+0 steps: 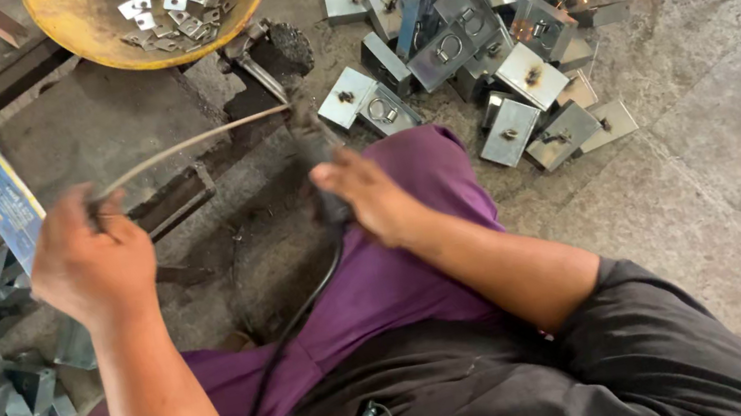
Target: The person sits on the floor and welds small metal brackets to square metal plates using a handheld welding torch. They pick up plates and brackets from piles, position them on a work surface, and weld them together, creating bright sparks.
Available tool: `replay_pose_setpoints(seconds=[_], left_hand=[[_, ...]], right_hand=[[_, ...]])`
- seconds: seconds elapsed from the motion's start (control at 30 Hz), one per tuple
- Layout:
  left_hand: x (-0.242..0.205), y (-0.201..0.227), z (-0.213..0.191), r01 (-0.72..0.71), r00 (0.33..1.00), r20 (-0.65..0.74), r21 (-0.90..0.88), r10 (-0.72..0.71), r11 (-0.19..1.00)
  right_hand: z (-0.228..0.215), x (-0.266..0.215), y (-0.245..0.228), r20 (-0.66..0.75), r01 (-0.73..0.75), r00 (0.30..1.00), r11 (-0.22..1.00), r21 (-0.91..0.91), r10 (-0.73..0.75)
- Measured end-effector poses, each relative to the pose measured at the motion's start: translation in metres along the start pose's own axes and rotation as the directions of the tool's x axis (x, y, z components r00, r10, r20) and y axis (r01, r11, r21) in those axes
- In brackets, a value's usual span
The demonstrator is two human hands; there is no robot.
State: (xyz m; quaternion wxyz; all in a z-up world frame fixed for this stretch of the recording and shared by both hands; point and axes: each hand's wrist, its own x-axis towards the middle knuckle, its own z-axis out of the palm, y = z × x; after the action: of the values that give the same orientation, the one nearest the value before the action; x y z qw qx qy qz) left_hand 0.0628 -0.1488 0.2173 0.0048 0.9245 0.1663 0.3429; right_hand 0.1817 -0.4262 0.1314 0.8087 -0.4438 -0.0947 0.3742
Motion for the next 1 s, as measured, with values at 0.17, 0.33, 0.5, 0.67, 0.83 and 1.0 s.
replay_pose_setpoints(seconds=[0.17,0.33,0.5,0.67,0.83,1.0], left_hand=[[0.004,0.046,-0.007,-0.562,0.827,-0.068,-0.114,0.557,0.820],[-0.020,0.072,0.020,-0.436,0.840,0.163,-0.364,0.517,0.823],[-0.040,0.055,0.056,-0.198,0.913,0.243,-0.441,0.329,0.876],[-0.061,0.011,0.087,0.061,0.916,0.398,-0.276,0.056,0.959],[-0.094,-0.034,0.105,0.013,0.862,0.504,0.099,-0.061,0.995],[-0.122,-0.067,0.102,0.016,0.856,0.511,0.138,-0.085,0.990]], right_hand=[[-0.070,-0.029,-0.040,-0.399,-0.007,0.910,0.969,0.248,0.108],[-0.189,-0.065,-0.042,-0.634,0.122,0.769,0.954,0.274,0.084],[-0.289,-0.114,0.023,-0.760,-0.453,0.569,0.891,0.029,0.314],[-0.335,-0.131,0.062,-0.796,-0.705,0.579,0.598,-0.381,0.176],[-0.357,-0.100,0.021,-0.753,-0.693,0.651,0.332,-0.640,-0.093],[-0.379,-0.040,0.009,-0.680,-0.518,0.723,0.557,-0.649,-0.120]])
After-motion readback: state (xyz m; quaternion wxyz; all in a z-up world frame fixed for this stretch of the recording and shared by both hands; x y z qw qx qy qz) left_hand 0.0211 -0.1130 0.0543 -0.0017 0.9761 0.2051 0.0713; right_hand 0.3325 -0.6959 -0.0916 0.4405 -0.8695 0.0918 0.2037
